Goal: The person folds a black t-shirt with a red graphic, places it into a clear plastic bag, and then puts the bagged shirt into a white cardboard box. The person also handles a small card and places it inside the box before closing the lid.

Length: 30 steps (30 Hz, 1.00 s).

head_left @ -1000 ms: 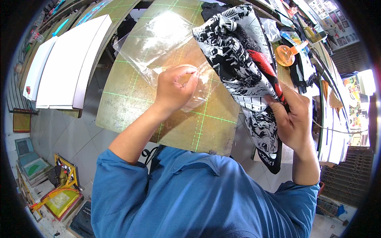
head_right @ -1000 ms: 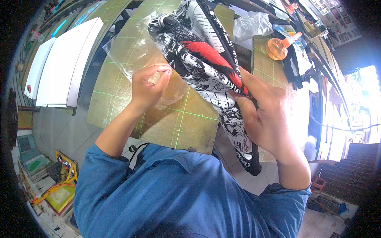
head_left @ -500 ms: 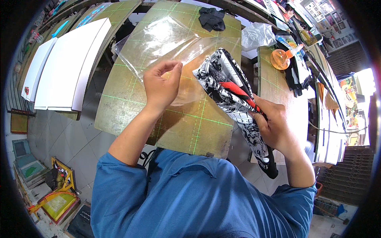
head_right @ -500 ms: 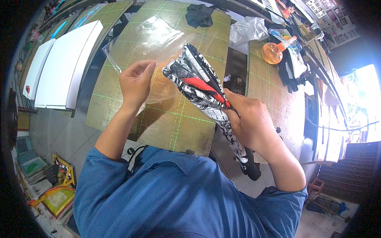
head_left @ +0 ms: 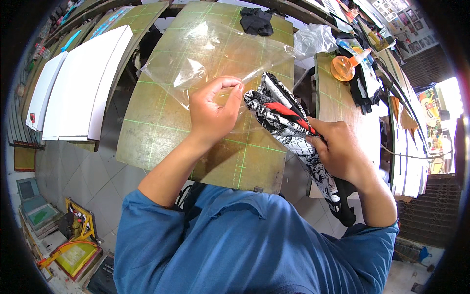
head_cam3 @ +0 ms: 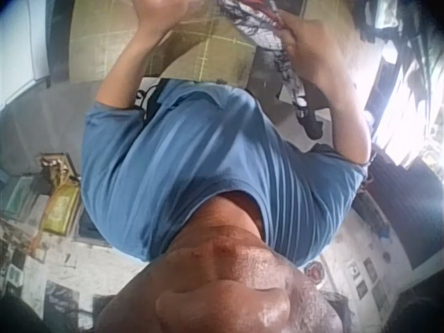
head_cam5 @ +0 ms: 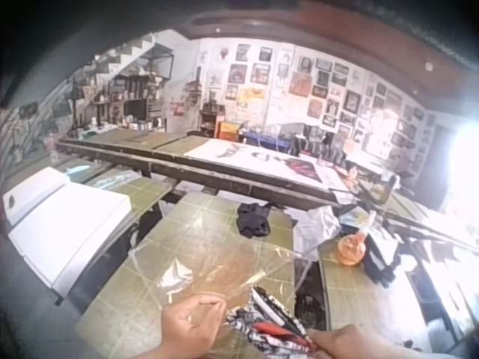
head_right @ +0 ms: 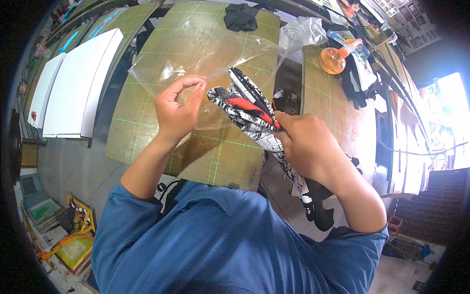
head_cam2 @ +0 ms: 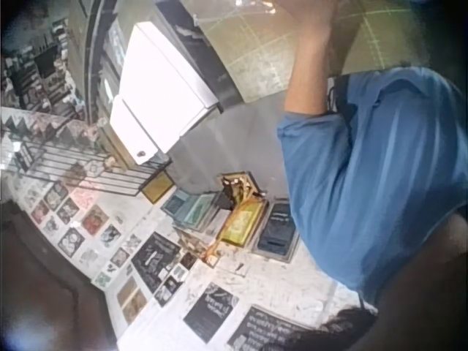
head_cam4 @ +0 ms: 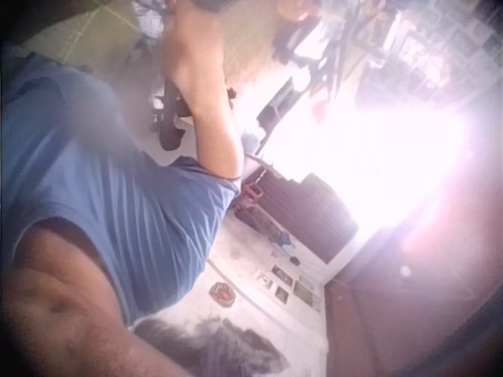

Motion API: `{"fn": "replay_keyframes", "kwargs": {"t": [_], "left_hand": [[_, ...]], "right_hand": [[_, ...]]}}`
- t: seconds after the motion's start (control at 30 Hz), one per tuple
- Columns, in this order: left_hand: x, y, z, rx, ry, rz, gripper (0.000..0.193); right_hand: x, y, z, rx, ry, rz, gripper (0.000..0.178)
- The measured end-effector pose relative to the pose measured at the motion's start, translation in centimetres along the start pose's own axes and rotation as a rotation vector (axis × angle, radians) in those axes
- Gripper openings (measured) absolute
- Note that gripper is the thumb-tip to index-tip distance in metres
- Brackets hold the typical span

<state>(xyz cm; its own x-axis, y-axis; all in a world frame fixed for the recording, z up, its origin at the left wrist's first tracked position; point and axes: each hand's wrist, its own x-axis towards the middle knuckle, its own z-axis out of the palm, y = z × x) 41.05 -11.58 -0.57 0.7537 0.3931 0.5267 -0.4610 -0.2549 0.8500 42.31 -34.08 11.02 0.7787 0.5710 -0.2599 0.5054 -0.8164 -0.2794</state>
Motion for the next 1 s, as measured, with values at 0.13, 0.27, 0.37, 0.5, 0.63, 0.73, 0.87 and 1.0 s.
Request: {"fn": "replay_keyframes", "kwargs": {"t": [0.13, 0.27, 0.37, 0.5, 0.63, 0.73, 0.87, 1.0], "left_hand": [[-0.4, -0.8, 0.2, 0.15, -0.096, -0.062, 0.01], [-1.2, -1.9, 0.5, 0.126, -0.122, -0.158, 0.01], [-1.5, -2.0, 0.8, 0.089, -0.083, -0.177, 0.01], [-1.2, -1.8, 1.1, 0.003, 0.016, -0.213, 0.01], [-0.6, -2.3, 0.9, -0.004, 0.082, -0.143, 0.01], [-0.6, -2.1, 0.6, 0.007, 0.071, -0.11, 0.01], [-0.7, -1.1, 0.0, 0.171, -0.005, 0.047, 0.007], [-0.5, 0.0, -0.2, 0.286, -0.041, 0.256, 0.006]], "right_hand": [[-0.7, -0.1, -1.1, 0.063, 0.061, 0.021, 0.029], [-1.3, 1.7, -1.7, 0.194, 0.241, 0.032, 0.029], [-0.9, 2.9, -1.7, 0.487, 0.254, 0.03, 0.026], [-0.9, 4.2, -0.4, 0.912, 0.107, 0.071, 0.024], [-1.1, 3.8, -0.3, 1.015, -0.092, 0.149, 0.023], [-0.7, 3.6, -0.2, 0.989, -0.199, 0.149, 0.023], [0.5, 3.1, -0.2, 0.94, -0.242, 0.154, 0.023], [1.0, 2.8, -0.2, 0.8, -0.237, 0.166, 0.025]]}}
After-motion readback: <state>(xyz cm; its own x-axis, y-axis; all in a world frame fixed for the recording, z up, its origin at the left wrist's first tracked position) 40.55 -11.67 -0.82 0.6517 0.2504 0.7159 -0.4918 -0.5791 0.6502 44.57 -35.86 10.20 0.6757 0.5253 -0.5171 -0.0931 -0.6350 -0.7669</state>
